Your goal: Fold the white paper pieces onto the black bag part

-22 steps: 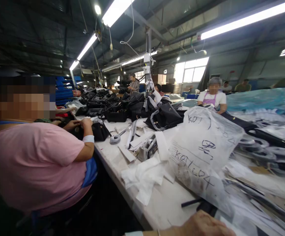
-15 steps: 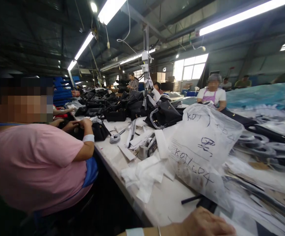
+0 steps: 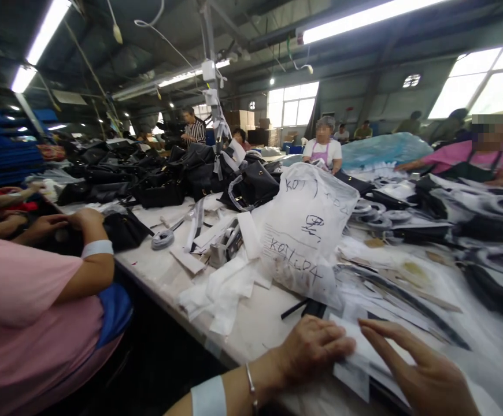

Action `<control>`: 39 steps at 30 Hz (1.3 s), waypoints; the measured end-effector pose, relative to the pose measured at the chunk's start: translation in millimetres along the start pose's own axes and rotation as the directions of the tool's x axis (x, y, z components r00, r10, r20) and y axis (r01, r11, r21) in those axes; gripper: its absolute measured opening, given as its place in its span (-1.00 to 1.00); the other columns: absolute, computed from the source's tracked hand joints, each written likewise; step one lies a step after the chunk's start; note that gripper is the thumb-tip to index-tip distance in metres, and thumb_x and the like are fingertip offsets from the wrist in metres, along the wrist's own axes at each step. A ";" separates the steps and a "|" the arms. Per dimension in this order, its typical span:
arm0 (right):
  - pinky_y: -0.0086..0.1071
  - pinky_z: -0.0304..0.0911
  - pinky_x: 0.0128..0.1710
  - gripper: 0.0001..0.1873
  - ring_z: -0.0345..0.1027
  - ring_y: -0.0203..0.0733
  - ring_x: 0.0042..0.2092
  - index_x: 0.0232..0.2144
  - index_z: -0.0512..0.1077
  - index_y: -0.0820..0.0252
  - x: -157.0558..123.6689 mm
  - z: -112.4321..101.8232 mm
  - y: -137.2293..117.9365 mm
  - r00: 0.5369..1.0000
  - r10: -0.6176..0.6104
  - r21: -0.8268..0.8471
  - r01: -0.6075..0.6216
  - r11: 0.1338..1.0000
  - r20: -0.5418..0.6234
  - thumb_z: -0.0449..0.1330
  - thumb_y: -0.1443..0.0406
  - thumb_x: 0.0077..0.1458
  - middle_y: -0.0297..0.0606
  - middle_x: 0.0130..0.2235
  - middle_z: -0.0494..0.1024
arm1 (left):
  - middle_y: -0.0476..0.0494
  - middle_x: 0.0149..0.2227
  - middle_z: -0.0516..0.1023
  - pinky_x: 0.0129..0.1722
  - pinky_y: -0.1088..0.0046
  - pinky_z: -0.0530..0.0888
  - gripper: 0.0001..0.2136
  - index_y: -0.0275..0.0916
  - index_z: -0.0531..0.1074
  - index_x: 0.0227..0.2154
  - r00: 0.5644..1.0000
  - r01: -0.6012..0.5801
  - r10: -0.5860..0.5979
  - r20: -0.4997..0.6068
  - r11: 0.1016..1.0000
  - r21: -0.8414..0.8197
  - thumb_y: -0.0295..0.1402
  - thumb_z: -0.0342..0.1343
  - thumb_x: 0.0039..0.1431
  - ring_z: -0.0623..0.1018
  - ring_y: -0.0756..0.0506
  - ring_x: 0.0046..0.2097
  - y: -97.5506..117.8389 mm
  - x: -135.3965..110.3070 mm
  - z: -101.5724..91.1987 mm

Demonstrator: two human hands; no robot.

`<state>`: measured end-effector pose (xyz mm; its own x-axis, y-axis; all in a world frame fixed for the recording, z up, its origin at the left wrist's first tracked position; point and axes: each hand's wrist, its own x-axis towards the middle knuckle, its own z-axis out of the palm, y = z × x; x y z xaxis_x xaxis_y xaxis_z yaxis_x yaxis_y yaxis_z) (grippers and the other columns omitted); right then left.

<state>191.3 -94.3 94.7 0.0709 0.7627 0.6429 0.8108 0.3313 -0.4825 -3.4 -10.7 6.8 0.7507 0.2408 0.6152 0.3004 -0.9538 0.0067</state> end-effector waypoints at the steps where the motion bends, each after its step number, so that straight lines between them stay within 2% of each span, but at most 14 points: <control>1: -0.41 0.52 -0.30 -0.57 0.60 -0.11 -0.33 -0.32 0.61 0.00 0.0 4.0 -0.7 1.000 -0.001 -0.003 0.001 1.000 0.029 0.14 -0.13 0.17 -0.31 -0.31 0.68 | -0.05 0.06 0.55 0.05 0.42 0.40 -0.75 -0.17 0.37 0.09 1.000 0.006 -0.006 -0.004 1.000 -0.011 -0.34 -0.03 0.42 0.48 -0.03 0.12 0.3 0.3 0.5; 7: -0.41 0.53 -0.21 -0.55 0.60 -0.14 -0.25 -0.31 0.61 0.00 -12.1 21.7 -2.1 0.983 -0.019 0.006 0.018 1.000 0.185 0.06 -0.08 0.26 -0.30 -0.25 0.68 | -0.09 0.01 0.59 0.04 0.42 0.42 -0.76 -0.26 0.34 0.07 0.995 0.040 -0.049 -0.086 0.994 -0.102 -0.41 -0.07 0.42 0.53 -0.02 0.06 1.7 2.4 2.3; 12: -0.25 0.56 -0.17 -0.49 0.60 -0.03 -0.20 -0.27 0.62 0.04 -28.1 18.5 16.5 0.996 -0.022 -0.161 0.036 0.986 0.090 0.06 -0.14 0.23 -0.24 -0.23 0.68 | -0.17 -0.02 0.58 0.06 0.41 0.43 -0.78 -0.31 0.30 0.03 0.995 0.052 -0.062 -0.074 0.989 -0.139 -0.45 -0.12 0.39 0.51 -0.02 0.09 0.9 1.0 1.6; 16: -0.12 0.49 -0.03 -0.52 0.57 0.01 -0.11 -0.24 0.60 0.04 -37.4 22.2 21.2 0.985 -0.123 -0.213 0.147 0.966 0.120 0.05 -0.10 0.26 -0.22 -0.20 0.68 | -0.20 0.00 0.56 0.07 0.39 0.43 -0.78 -0.31 0.30 0.02 0.995 0.065 -0.075 -0.060 0.986 -0.153 -0.43 -0.12 0.39 0.51 -0.04 0.09 0.7 -1.5 3.0; 19: -0.09 0.43 0.03 -0.61 0.56 -0.02 -0.10 -0.20 0.58 0.04 -38.5 27.5 13.0 0.981 -0.147 -0.211 0.172 0.962 0.127 0.06 -0.02 0.30 -0.21 -0.17 0.67 | -0.26 0.01 0.55 0.07 0.37 0.44 -0.77 -0.31 0.31 0.01 0.996 0.079 -0.084 -0.028 0.988 -0.136 -0.37 -0.11 0.39 0.51 -0.07 0.08 0.3 -3.9 5.5; 23: -0.16 0.41 -0.02 -0.71 0.53 -0.05 -0.12 -0.17 0.55 0.04 -35.4 32.2 -0.9 0.980 -0.132 -0.201 0.161 0.966 0.151 0.10 0.07 0.30 -0.21 -0.17 0.64 | -0.26 0.01 0.54 0.06 0.37 0.44 -0.75 -0.30 0.32 0.02 0.996 0.090 -0.093 -0.020 0.989 -0.116 -0.31 -0.04 0.39 0.50 -0.07 0.08 -0.4 -6.2 9.0; 26: -0.20 0.40 -0.07 -0.76 0.52 -0.06 -0.14 -0.19 0.53 0.05 -34.9 34.1 -5.4 0.978 -0.115 -0.217 0.151 0.964 0.172 0.12 0.12 0.28 -0.21 -0.19 0.62 | -0.24 0.00 0.54 0.08 0.36 0.43 -0.78 -0.30 0.32 0.01 0.995 0.094 -0.096 -0.014 0.987 -0.131 -0.34 -0.03 0.38 0.50 -0.06 0.07 0.1 -6.1 9.6; 29: -0.22 0.39 -0.10 -0.82 0.51 -0.05 -0.16 -0.21 0.51 0.06 -36.4 35.6 -4.7 0.976 -0.138 -0.237 0.176 0.956 0.166 0.15 0.17 0.24 -0.21 -0.21 0.61 | -0.22 -0.03 0.55 0.06 0.34 0.43 -0.80 -0.29 0.33 -0.01 0.993 0.095 -0.106 -0.052 0.980 -0.174 -0.36 -0.07 0.40 0.51 -0.08 0.04 1.1 -4.6 8.2; 34: -0.27 0.41 -0.14 -0.88 0.52 -0.09 -0.20 -0.21 0.47 0.05 -36.8 36.2 1.4 0.958 -0.211 -0.256 0.258 0.932 0.195 0.21 0.24 0.16 -0.26 -0.24 0.61 | -0.18 -0.03 0.55 0.05 0.36 0.42 -0.79 -0.28 0.32 0.01 0.990 0.081 -0.101 -0.100 0.979 -0.187 -0.38 -0.10 0.41 0.51 -0.07 0.03 2.2 -3.1 6.1; 39: -0.38 0.43 -0.19 -0.83 0.54 -0.15 -0.24 -0.21 0.46 0.02 -36.5 38.0 18.2 0.904 -0.355 -0.292 0.416 0.861 0.240 0.27 0.24 0.10 -0.33 -0.26 0.62 | -0.11 -0.06 0.57 0.01 0.40 0.41 -0.83 -0.23 0.32 -0.03 0.987 0.078 -0.101 -0.126 0.981 -0.180 -0.34 -0.04 0.40 0.54 -0.04 -0.03 1.3 -5.0 15.4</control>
<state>181.4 -95.0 39.9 -0.3630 0.7046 0.6097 0.8975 0.4402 0.0257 2.4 -10.5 -8.4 0.6365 0.3114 0.7056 0.2472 -0.9490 0.1958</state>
